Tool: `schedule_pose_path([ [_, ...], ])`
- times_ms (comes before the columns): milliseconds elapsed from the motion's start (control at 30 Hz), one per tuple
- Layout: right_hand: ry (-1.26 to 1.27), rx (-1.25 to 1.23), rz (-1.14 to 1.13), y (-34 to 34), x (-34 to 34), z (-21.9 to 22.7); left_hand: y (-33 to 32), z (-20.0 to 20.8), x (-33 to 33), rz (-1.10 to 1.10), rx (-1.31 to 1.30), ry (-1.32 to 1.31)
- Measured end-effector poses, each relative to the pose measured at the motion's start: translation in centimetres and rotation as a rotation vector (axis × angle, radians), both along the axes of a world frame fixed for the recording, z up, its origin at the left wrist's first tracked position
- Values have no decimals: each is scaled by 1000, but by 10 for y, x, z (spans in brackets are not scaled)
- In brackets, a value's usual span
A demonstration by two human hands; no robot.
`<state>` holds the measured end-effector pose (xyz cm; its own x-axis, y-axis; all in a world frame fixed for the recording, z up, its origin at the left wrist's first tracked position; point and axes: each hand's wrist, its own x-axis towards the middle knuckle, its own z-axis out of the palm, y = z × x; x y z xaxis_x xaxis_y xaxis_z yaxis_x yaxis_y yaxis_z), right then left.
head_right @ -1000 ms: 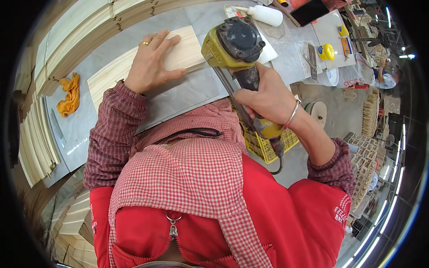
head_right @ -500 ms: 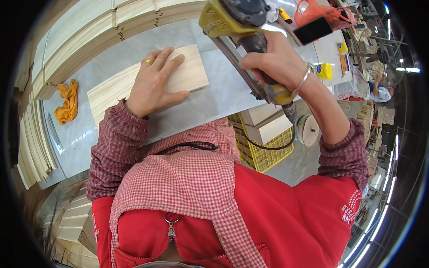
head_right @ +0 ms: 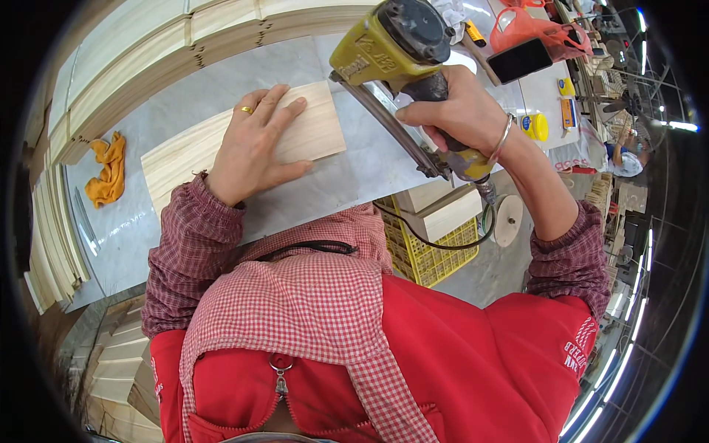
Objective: Assemble small wooden boxes using glue and a pneumatic nail gun.
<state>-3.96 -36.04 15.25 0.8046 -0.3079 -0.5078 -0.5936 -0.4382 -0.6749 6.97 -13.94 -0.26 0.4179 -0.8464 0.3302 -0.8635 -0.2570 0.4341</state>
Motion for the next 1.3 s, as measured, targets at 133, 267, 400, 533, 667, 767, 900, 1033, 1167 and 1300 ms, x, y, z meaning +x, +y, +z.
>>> schedule_pose_path([
  [133,-1,8,3,0,-2,1,0,0,0,9,23,1],
  [267,-19,13,16,-1,-3,-5,0,0,0,4,57,44],
  [400,-14,-3,49,-4,-2,-8,0,1,-1,13,-3,0],
  [533,-10,-1,38,-3,-1,-8,0,0,-2,12,-14,0],
  [667,0,-36,57,-5,0,-10,1,0,-1,6,-21,-3],
  [767,8,-72,82,-5,-1,-11,1,-1,-1,3,-23,-5],
  [900,-10,-8,17,0,-10,-6,-1,-1,-1,4,-14,-4],
  [1033,41,19,-31,7,-22,0,1,-2,0,2,-38,9],
  [1167,89,7,-72,9,-26,0,-1,-2,3,0,-41,13],
  [1300,117,-7,-67,8,-24,-2,-1,-3,5,5,-33,17],
])
